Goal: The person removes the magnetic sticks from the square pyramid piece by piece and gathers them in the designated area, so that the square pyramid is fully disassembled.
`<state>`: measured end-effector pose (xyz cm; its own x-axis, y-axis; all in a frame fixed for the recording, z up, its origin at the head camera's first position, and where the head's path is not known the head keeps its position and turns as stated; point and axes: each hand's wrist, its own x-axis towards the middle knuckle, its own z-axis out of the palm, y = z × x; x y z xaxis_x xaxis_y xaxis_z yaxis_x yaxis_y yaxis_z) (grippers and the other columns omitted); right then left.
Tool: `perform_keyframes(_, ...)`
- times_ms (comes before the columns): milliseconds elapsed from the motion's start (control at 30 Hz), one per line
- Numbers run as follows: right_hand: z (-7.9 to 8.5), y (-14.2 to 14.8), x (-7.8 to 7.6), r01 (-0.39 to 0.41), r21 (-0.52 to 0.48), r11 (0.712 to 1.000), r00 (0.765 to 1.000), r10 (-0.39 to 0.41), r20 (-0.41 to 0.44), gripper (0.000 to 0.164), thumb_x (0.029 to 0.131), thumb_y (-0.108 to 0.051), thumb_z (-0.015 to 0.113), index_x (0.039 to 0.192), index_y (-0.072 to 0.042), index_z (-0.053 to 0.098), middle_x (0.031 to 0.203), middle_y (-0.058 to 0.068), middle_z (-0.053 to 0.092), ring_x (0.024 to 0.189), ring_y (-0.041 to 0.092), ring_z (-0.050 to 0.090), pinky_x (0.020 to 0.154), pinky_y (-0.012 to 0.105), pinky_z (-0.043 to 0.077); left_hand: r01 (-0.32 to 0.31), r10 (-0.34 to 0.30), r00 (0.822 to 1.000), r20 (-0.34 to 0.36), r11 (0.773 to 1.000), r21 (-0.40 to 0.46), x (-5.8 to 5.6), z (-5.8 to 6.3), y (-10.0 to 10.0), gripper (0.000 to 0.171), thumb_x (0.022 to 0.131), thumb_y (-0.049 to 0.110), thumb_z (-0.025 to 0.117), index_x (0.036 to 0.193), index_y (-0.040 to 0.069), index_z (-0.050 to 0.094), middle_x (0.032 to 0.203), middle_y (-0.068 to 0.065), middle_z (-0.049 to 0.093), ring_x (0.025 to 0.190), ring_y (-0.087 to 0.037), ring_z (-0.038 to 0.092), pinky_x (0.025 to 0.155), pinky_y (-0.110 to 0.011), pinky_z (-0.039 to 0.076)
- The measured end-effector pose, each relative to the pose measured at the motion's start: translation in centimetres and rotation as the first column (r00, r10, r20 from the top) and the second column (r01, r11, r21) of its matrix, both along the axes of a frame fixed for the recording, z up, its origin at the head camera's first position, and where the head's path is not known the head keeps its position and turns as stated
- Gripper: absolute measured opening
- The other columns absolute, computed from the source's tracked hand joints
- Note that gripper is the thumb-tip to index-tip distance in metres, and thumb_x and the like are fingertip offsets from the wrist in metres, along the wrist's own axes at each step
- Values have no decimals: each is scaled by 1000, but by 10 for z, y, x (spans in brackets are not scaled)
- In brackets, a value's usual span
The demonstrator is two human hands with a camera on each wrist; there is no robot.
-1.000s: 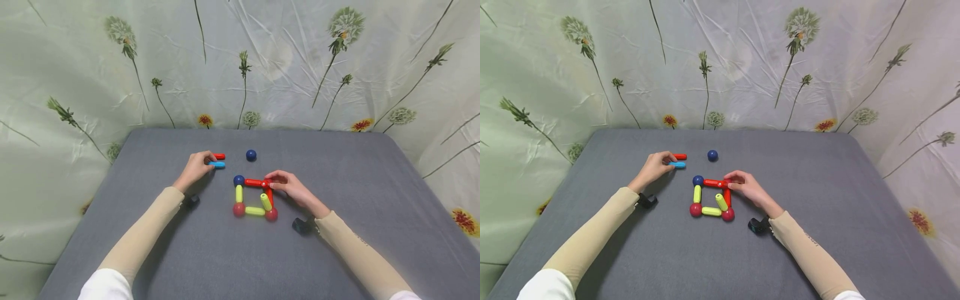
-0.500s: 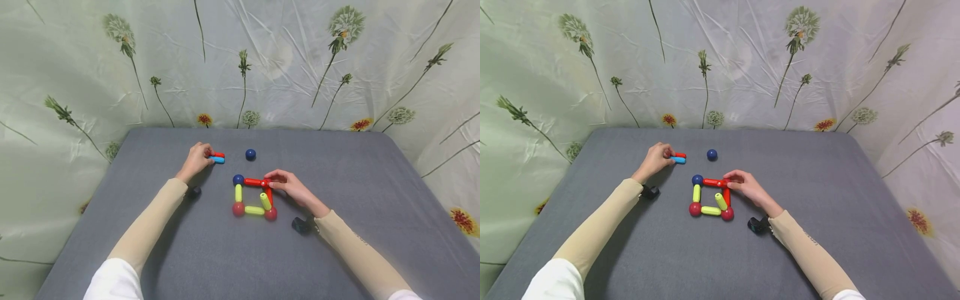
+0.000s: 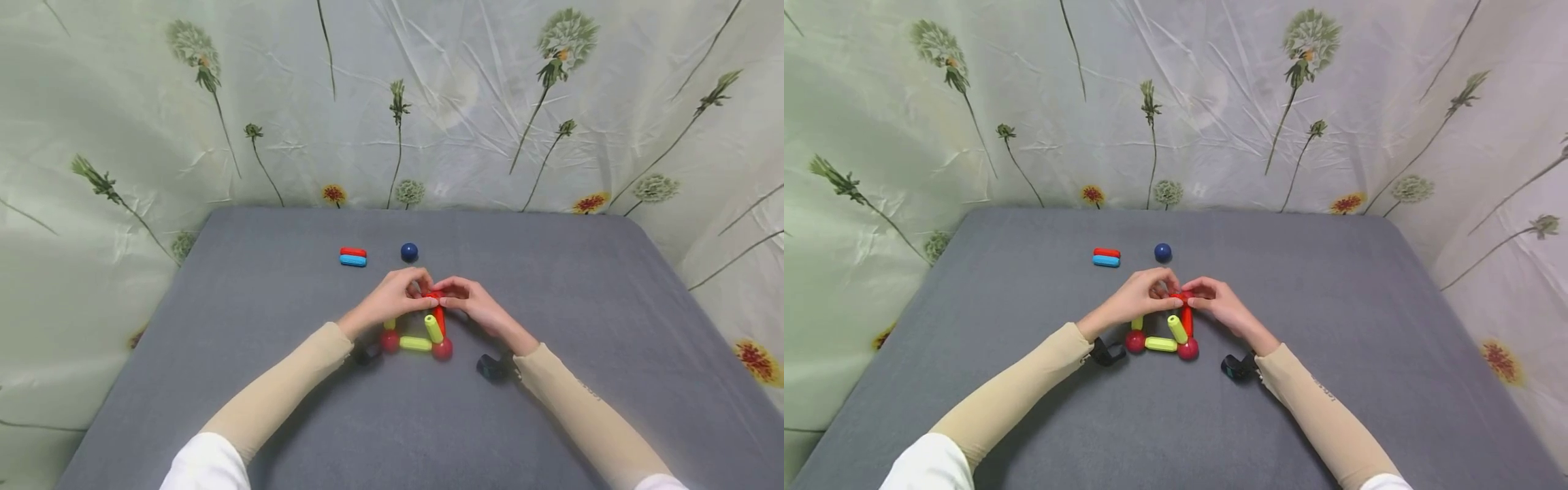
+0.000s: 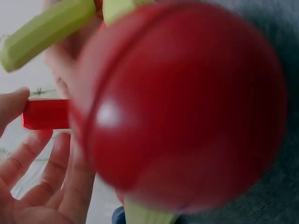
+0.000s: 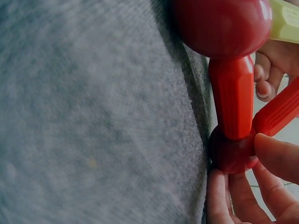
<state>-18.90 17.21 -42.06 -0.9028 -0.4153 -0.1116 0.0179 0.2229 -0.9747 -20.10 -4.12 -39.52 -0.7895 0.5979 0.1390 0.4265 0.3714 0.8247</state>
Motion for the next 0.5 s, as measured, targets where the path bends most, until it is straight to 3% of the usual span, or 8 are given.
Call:
perform_keyframes(133, -2, -1, -1, -1, 15, 1000, 1000, 1, -1, 32, 92, -6, 60, 122, 6, 56, 116, 17, 59, 101, 24, 58, 89, 30, 47, -73, 73, 997, 9, 997, -12, -6, -2, -8, 10, 85, 2, 64, 91, 9, 62, 91, -2, 63, 74, -14, 62, 69, -26, 51)
perform_keyframes(233, -1, -1, -2, -3, 35, 999, 1000, 3, 3, 32, 93, -6, 60, 122, 5, 56, 117, 17, 59, 101, 24, 57, 89, 31, 47, -138, 135, 988, 74, 990, 37, -10, 0, -21, 13, 83, -3, 59, 92, 7, 60, 93, -7, 64, 75, -19, 63, 69, -28, 52)
perform_keyframes(367, 2, 0, -1, 0, 46, 999, 1000, -1, 16, 32, 92, -6, 60, 122, 4, 56, 119, 17, 58, 103, 24, 56, 89, 31, 47, -218, 200, 965, 170, 971, 94, -14, 6, -45, 16, 83, -4, 58, 96, 5, 58, 99, -13, 63, 77, -30, 64, 67, -32, 49)
perform_keyframes(500, 2, 1, 0, 0, 48, 999, 1000, -1, 16, 32, 92, -7, 61, 122, 4, 56, 120, 18, 57, 105, 25, 55, 89, 31, 46, -342, 333, 932, 147, 939, 41, -22, 4, -75, 15, 84, -2, 64, 96, 4, 59, 103, -13, 62, 84, -30, 64, 69, -32, 47)
